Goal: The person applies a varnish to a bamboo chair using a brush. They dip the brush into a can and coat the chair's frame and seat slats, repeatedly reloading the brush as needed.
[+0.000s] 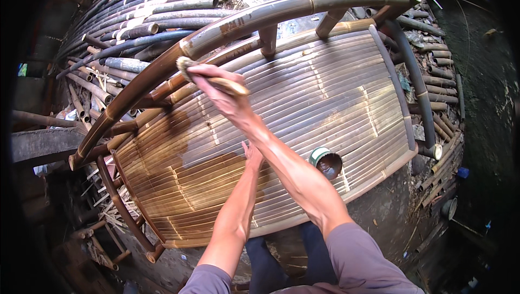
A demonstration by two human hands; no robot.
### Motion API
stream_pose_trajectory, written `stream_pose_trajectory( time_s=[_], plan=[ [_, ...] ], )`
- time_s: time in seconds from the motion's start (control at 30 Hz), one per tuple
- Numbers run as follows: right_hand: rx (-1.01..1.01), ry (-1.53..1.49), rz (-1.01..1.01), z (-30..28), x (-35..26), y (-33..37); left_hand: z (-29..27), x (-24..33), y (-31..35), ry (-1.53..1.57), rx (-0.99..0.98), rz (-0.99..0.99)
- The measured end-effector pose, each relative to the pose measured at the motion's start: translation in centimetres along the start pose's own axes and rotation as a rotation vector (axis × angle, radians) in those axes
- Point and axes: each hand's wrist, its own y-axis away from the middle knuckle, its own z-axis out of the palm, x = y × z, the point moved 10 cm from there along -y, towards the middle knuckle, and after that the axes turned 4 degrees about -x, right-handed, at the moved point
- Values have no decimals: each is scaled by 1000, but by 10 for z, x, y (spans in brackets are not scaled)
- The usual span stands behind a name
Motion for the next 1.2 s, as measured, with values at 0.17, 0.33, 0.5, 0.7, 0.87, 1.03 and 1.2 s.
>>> stream_pose_trajectory(
  time_s=[0.17,0.33,0.5,0.7,0.87,1.03,1.2],
  plan=[
    [-28,333,11,-78,-4,-44,-8,-5,20,-76,119,-158],
    [493,601,-228,-253,-90,-57,-2,11,14,-107,107,-146],
    [-133,730,-291,-68,-30,-60,-7,13,5,-128,-2,-231],
    [-302,505,-11,-169,-54,-99,-57,61,-34,77,295,-160],
    [539,867,-192,-438,-147,-97,-41,109,-82,99,269,-345],
    [-34,902,-139,-285,-76,-74,-35,87,-86,99,561,-439],
    [-48,764,-105,-396,-125,-112,-46,91,-76,-76,836,-602]
  ],
)
